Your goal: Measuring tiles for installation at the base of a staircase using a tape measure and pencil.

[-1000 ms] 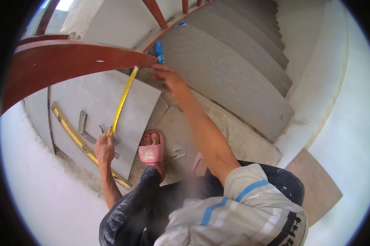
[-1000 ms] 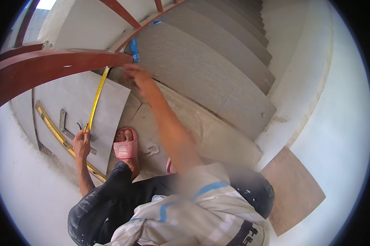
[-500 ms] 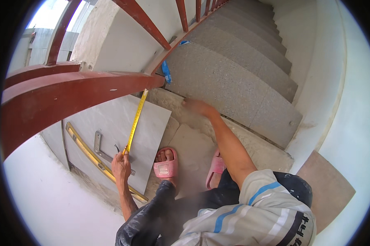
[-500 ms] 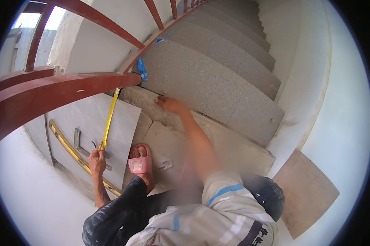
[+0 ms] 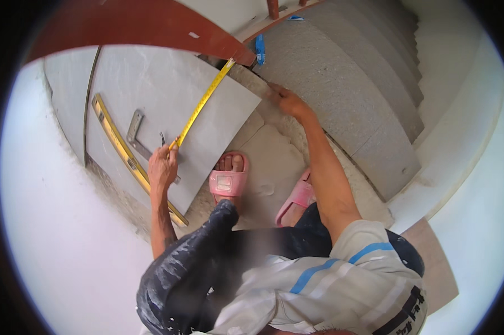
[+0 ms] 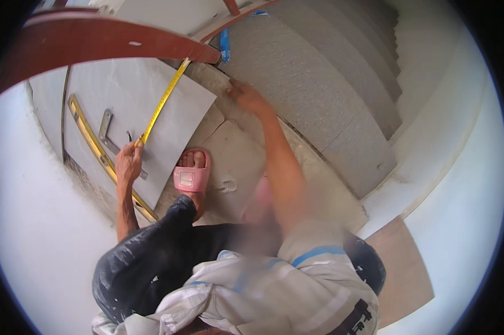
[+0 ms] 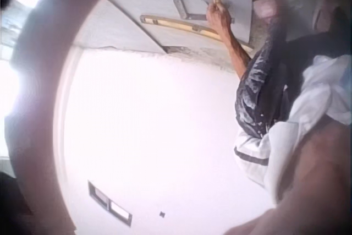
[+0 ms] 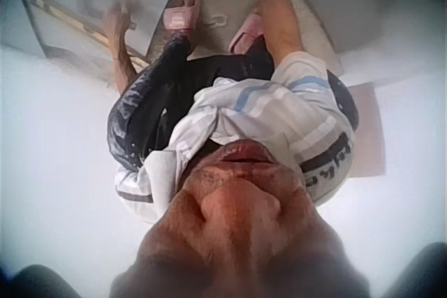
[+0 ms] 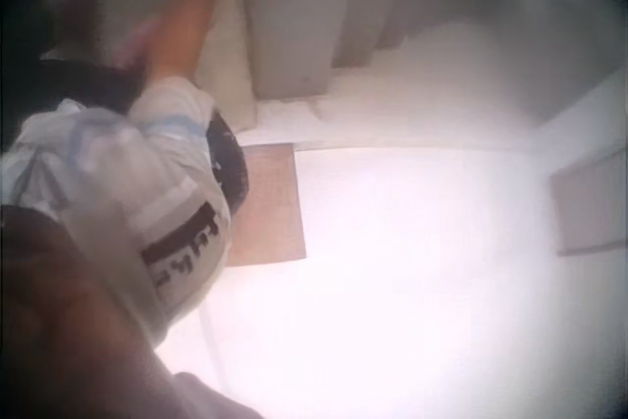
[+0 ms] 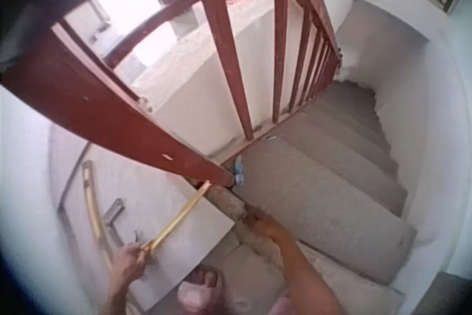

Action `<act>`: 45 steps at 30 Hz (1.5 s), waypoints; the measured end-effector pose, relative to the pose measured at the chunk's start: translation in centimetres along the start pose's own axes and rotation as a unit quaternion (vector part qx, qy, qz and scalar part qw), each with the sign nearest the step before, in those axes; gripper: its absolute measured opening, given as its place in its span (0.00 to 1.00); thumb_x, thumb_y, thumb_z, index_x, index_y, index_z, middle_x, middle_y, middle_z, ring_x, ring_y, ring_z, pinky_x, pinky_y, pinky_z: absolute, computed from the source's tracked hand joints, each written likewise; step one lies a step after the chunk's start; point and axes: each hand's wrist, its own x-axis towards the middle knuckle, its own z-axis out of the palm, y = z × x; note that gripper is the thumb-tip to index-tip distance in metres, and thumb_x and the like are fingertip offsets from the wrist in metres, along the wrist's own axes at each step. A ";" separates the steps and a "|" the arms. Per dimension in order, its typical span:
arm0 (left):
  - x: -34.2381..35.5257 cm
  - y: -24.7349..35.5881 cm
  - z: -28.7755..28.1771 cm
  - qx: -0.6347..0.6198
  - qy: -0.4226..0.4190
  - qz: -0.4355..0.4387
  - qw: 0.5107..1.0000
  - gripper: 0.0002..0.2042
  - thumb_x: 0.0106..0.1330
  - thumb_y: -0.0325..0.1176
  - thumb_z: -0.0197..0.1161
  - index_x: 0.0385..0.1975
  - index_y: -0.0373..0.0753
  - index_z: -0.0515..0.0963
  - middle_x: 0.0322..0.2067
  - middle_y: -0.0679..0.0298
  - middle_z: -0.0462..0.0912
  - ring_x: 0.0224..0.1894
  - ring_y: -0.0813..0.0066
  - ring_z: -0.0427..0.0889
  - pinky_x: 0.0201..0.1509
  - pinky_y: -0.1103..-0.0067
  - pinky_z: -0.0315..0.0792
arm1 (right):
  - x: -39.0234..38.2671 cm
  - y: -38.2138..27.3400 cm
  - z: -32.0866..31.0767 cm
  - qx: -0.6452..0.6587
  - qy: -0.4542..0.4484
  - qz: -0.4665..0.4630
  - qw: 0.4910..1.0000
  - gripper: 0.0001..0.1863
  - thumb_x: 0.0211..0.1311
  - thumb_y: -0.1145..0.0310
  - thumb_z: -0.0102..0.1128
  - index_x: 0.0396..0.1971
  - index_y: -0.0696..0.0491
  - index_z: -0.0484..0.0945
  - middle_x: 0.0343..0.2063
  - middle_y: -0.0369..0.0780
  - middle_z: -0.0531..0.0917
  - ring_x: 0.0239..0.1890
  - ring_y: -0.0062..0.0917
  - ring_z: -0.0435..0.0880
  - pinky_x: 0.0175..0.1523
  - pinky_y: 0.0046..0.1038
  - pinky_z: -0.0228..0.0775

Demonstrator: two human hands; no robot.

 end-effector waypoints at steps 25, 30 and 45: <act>0.6 -1.0 1.4 -0.027 -0.015 -0.017 0.999 0.16 0.70 0.46 0.57 0.39 0.38 0.81 0.36 0.49 0.82 0.40 0.48 0.81 0.45 0.63 0.71 | 7.5 -2.1 2.4 -0.159 0.055 -0.195 0.966 0.41 0.61 0.60 0.61 0.74 0.40 0.54 0.66 0.52 0.68 0.67 0.48 0.68 0.68 0.40 0.64; 1.1 -0.9 1.6 0.013 -0.065 -0.051 0.997 0.18 0.70 0.48 0.57 0.42 0.38 0.82 0.34 0.51 0.82 0.39 0.51 0.81 0.44 0.66 0.71 | 7.7 -1.7 2.9 -0.165 0.070 -0.176 0.968 0.43 0.59 0.53 0.64 0.73 0.38 0.55 0.67 0.51 0.67 0.68 0.48 0.67 0.68 0.41 0.64; 0.9 0.1 1.9 -0.009 -0.038 -0.023 0.999 0.21 0.72 0.50 0.55 0.40 0.34 0.81 0.18 0.59 0.72 0.24 0.70 0.71 0.32 0.71 0.66 | 3.0 -3.5 2.2 -0.159 0.102 -0.275 0.943 0.45 0.61 0.69 0.62 0.73 0.20 0.50 0.72 0.35 0.59 0.66 0.37 0.72 0.63 0.39 0.73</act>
